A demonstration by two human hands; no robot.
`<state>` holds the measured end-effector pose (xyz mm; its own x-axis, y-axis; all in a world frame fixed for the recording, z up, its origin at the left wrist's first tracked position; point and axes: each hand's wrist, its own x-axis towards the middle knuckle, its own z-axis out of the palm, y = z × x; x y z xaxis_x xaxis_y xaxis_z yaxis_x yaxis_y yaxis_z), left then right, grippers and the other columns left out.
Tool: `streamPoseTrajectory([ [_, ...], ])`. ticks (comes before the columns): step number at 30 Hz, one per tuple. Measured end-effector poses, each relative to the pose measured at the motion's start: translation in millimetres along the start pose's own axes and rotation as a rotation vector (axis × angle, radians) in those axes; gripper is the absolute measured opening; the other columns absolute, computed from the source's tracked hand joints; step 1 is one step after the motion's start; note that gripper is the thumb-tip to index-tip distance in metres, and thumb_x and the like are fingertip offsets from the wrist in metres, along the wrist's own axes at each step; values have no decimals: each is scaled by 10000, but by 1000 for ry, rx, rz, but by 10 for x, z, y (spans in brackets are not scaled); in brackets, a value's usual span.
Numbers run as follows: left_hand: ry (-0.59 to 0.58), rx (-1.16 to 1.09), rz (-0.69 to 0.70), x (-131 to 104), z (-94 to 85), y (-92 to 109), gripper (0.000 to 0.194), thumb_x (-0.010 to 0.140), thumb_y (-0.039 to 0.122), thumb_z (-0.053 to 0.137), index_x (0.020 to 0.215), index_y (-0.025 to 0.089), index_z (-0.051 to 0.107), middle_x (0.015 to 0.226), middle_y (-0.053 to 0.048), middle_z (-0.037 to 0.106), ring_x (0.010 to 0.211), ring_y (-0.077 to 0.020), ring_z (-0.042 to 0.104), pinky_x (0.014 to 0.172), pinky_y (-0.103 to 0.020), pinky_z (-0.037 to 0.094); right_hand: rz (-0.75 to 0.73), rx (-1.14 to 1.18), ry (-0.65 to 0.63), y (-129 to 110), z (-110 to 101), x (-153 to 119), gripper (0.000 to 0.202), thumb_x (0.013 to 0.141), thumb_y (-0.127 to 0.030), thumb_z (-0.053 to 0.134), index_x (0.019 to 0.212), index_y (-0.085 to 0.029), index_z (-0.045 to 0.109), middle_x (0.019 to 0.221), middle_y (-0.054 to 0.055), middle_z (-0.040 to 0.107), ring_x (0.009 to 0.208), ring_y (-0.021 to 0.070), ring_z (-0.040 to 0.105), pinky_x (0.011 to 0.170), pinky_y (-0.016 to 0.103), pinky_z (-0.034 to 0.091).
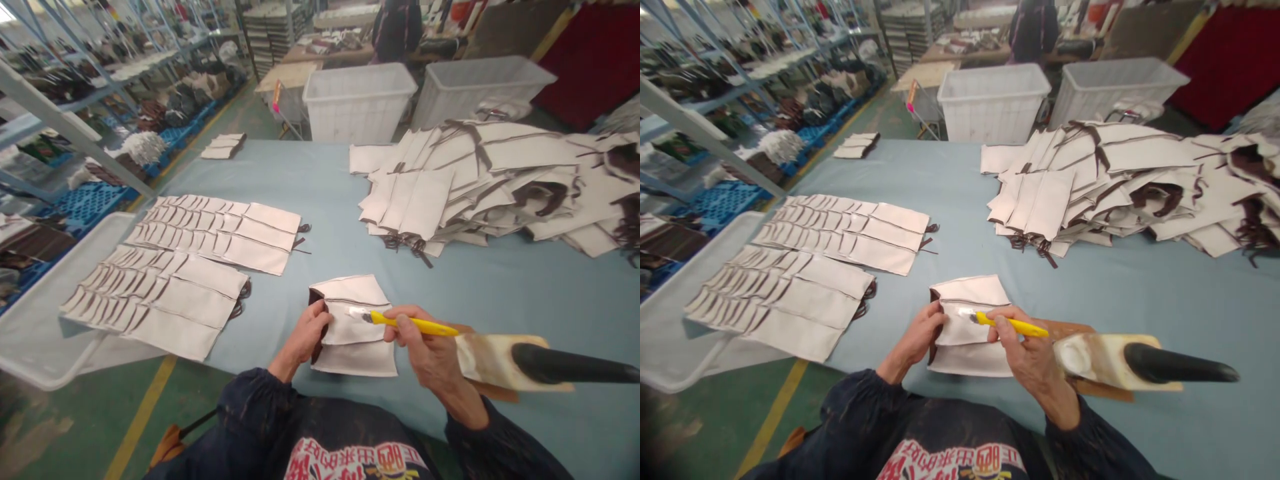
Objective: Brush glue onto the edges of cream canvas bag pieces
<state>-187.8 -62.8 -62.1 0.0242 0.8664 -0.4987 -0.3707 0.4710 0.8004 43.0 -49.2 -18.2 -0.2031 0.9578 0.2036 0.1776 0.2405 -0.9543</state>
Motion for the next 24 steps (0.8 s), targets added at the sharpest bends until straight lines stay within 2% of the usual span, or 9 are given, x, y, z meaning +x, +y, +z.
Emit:
streamPoseTrajectory([
  [5,-153,63,39,-231,246,252,392,688,188,655,1063,170,769,898,-25,784,876,-198,688,763,-246,507,-144,-66,-125,-298,-80,155,252,1084,-350,556,965,-222,737,655,-20,672,555,134,620,567,250,499],
  [10,-214,136,39,-418,375,417,382,683,189,637,1045,151,755,854,-9,754,746,-141,597,693,-227,447,-259,-125,-115,-503,-10,281,233,1063,-334,575,939,-218,736,654,-17,688,551,135,646,564,248,513],
  [16,-193,65,6,-495,346,524,307,671,245,674,956,161,750,792,-2,718,704,-130,571,659,-222,423,-285,-131,25,-593,-133,213,229,1080,-337,567,967,-235,738,665,-16,692,561,140,651,564,249,521],
  [19,-227,50,-30,-535,326,557,311,677,241,678,968,163,756,766,-1,710,672,-128,570,636,-222,411,-346,-177,6,-678,-173,146,230,1084,-336,554,971,-244,733,657,-18,689,533,139,639,546,252,525],
  [22,-265,46,-30,-573,331,558,340,683,225,670,1005,160,759,761,1,707,676,-129,570,634,-222,408,-418,-250,-51,-744,-116,128,266,1086,-350,528,945,-244,727,631,-11,689,515,153,647,572,276,565],
  [24,-255,41,-27,-586,331,544,339,679,231,671,998,154,754,744,6,695,665,-124,564,624,-218,408,-455,-297,-16,-761,-78,128,259,1081,-326,522,930,-245,717,632,-7,696,528,159,661,586,283,572],
])
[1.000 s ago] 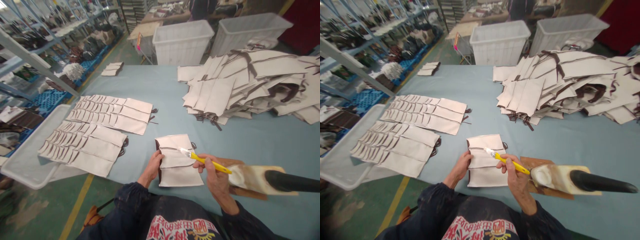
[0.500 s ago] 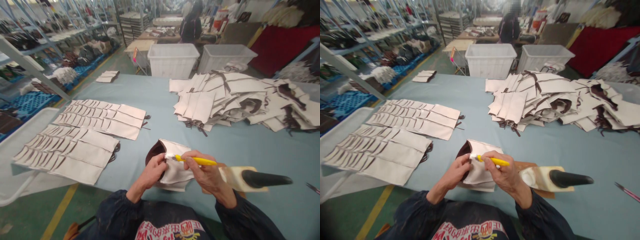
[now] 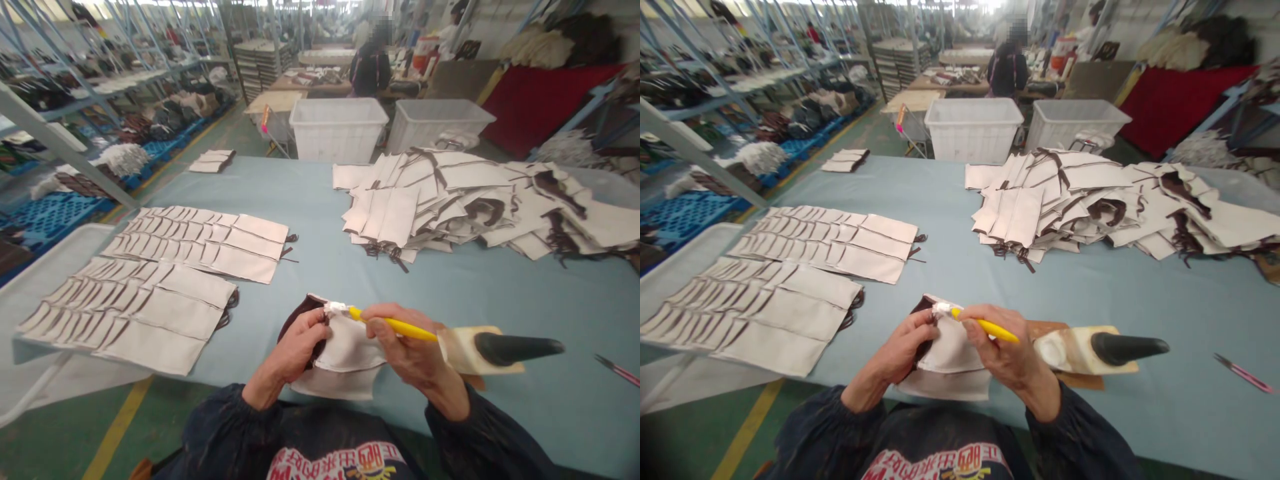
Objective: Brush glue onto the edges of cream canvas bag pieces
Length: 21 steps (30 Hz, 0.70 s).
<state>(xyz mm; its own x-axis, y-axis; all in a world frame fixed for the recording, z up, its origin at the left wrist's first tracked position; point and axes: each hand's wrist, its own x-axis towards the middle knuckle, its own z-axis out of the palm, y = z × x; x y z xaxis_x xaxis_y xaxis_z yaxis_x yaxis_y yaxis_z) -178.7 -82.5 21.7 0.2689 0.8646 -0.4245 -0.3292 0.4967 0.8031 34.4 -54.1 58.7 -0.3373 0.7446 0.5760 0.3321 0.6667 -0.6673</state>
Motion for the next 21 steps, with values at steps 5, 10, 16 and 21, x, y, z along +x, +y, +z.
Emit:
streamPoseTrajectory([
  [5,38,-9,-6,-25,-33,-20,291,662,238,674,934,156,737,714,12,670,627,-110,549,591,-202,402,-1,10,64,-22,-18,-36,190,1072,-269,533,984,-259,701,663,-23,700,564,147,677,586,262,555],
  [10,28,50,24,-50,-37,13,304,679,243,655,958,159,743,729,10,675,652,-118,542,606,-206,408,-71,-38,15,-2,59,12,263,1079,-298,520,917,-251,723,643,1,711,544,162,675,603,271,593],
  [16,11,128,63,-11,-31,39,335,711,227,621,1012,166,755,752,7,692,673,-135,548,651,-230,444,-145,8,7,20,225,75,217,1066,-256,538,952,-251,722,766,26,773,635,164,726,632,261,595],
  [21,39,203,118,68,-72,34,275,775,263,609,998,165,737,745,5,668,707,-156,559,656,-238,441,-97,-62,80,59,205,84,206,1073,-226,508,955,-245,676,725,3,748,602,150,715,610,251,577],
])
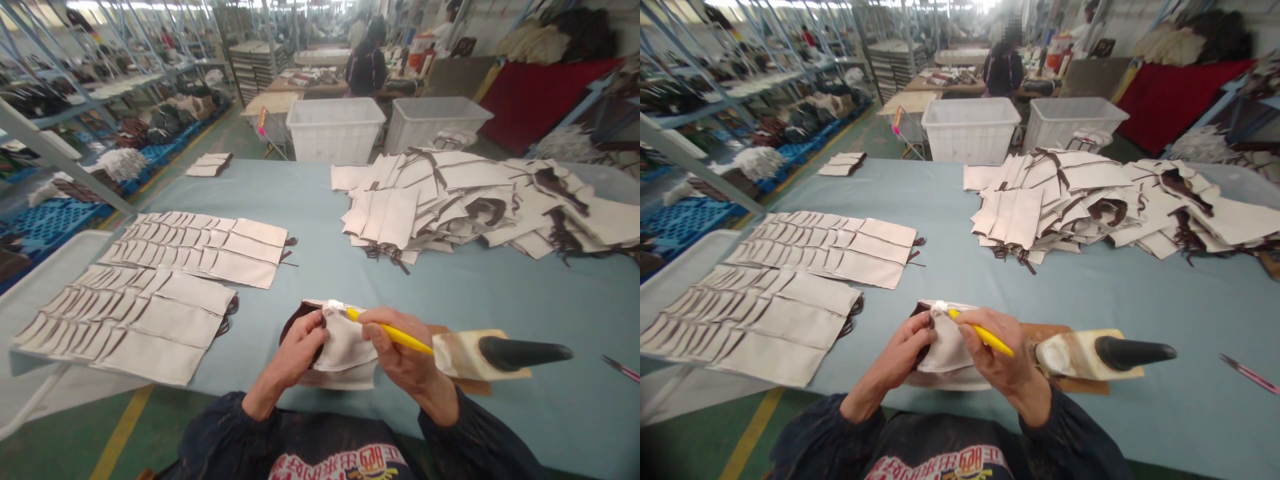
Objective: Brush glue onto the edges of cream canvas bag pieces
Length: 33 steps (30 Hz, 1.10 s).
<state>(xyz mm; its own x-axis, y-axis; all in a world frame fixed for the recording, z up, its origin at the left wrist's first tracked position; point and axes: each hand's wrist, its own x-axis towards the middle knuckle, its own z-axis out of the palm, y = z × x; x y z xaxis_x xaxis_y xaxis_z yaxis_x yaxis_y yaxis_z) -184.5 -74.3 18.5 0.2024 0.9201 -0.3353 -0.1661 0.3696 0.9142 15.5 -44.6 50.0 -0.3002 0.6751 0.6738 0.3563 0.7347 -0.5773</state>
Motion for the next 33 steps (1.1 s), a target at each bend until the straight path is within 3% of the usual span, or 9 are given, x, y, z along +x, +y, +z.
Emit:
streamPoseTrajectory([
  [4,6,239,114,44,-20,-56,149,866,280,563,867,179,673,734,4,605,704,-159,525,642,-255,389,123,-27,40,23,-102,-69,188,1056,-202,512,953,-250,662,639,-47,684,512,122,663,541,225,527],
  [8,74,611,348,60,-19,-184,243,969,205,458,729,210,496,670,28,476,640,-135,428,635,-285,310,207,-21,110,21,-207,-168,173,1049,-245,554,945,-252,692,650,-37,679,536,134,658,554,246,521],
  [11,40,828,597,63,-30,-263,253,983,123,418,753,226,430,711,16,491,660,-143,437,645,-298,310,382,73,219,25,-258,-201,182,1071,-287,557,988,-246,713,649,-28,660,536,137,635,521,247,507],
  [15,15,1018,807,77,-51,-293,221,962,54,417,837,224,483,753,-16,564,706,-173,491,657,-302,347,484,208,151,6,-260,-186,222,1077,-291,549,944,-232,716,584,-40,610,503,132,614,502,247,494],
  [22,-13,1023,841,95,-60,-334,258,985,51,389,921,196,593,860,-85,681,808,-213,607,745,-325,479,556,298,-21,-52,-157,-283,298,1093,-312,502,890,-202,691,515,-60,544,420,87,500,436,205,397],
  [24,-13,1015,835,87,-62,-341,267,983,54,391,940,193,614,875,-93,693,824,-219,624,753,-332,494,576,333,6,-49,-143,-284,303,1091,-326,515,878,-200,688,496,-67,531,398,81,480,416,192,383],
  [28,17,1033,834,72,-71,-338,263,986,67,397,922,198,616,834,-80,674,788,-215,611,726,-328,492,600,325,179,-42,-134,-258,311,1086,-339,534,848,-202,679,488,-69,522,380,77,459,380,177,365],
  [33,-1,1015,848,73,-70,-348,259,995,81,393,882,200,594,815,-71,664,755,-203,587,704,-322,470,604,332,40,-79,-106,-297,303,1074,-355,551,852,-195,680,483,-61,529,393,88,482,403,192,387],
])
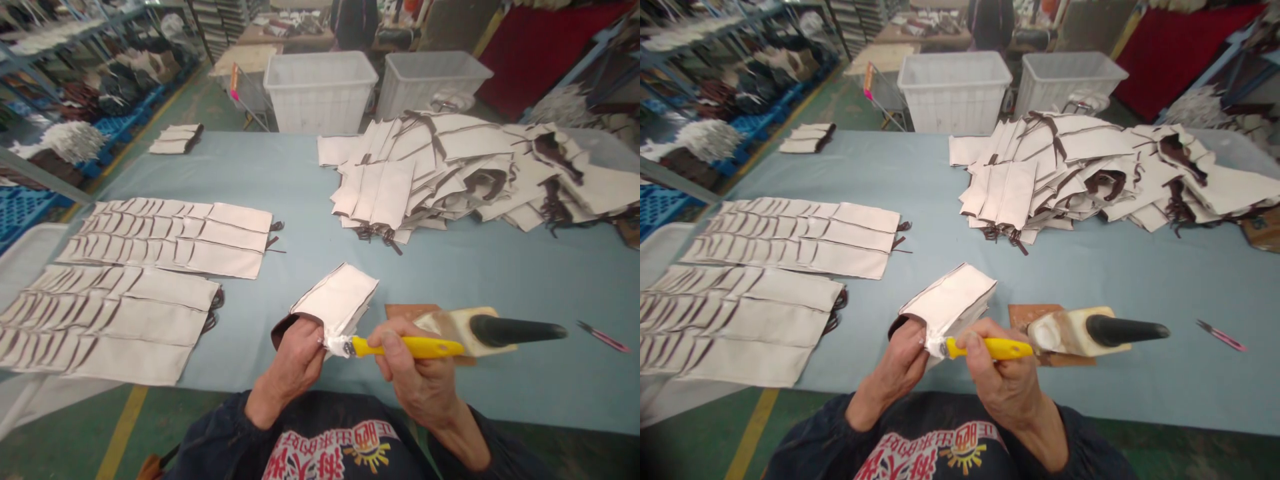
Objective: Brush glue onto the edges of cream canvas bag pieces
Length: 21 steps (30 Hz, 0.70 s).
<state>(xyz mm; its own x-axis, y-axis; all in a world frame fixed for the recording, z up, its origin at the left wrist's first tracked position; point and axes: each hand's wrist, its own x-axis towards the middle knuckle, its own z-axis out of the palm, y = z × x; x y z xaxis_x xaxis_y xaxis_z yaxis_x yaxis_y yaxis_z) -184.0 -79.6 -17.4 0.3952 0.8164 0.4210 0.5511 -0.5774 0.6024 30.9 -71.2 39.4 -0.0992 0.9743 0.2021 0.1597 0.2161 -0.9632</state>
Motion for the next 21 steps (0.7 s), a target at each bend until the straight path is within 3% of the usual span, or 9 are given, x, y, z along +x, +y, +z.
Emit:
streamPoseTrajectory([
  [5,-2,26,21,13,4,5,267,992,64,382,867,204,572,793,-61,645,750,-201,565,689,-319,438,9,21,149,-24,-25,20,353,1071,-414,553,820,-197,674,463,-62,503,358,94,455,353,192,359],
  [9,-30,26,33,25,-6,-1,276,990,61,378,839,209,557,817,-71,643,773,-207,565,707,-326,444,43,-15,20,-26,-52,23,346,1059,-420,574,819,-195,680,462,-65,488,356,96,453,355,199,353],
  [13,-29,47,52,33,0,-12,269,983,56,383,840,209,553,817,-70,637,772,-206,555,701,-328,439,34,-26,65,-29,-27,10,377,1069,-418,551,796,-192,678,473,-60,493,361,88,448,360,195,332],
  [17,-15,25,76,58,-4,-15,275,969,58,374,804,220,523,782,-61,616,737,-203,536,673,-329,431,123,76,21,-67,-2,21,408,1063,-477,568,790,-191,669,460,-59,492,364,93,440,351,192,319],
  [21,3,-69,62,98,-50,21,255,971,26,390,898,207,554,890,-85,664,834,-207,583,770,-336,503,83,137,285,-71,-96,182,402,1048,-522,603,804,-207,654,431,-76,482,363,101,463,381,196,406],
])
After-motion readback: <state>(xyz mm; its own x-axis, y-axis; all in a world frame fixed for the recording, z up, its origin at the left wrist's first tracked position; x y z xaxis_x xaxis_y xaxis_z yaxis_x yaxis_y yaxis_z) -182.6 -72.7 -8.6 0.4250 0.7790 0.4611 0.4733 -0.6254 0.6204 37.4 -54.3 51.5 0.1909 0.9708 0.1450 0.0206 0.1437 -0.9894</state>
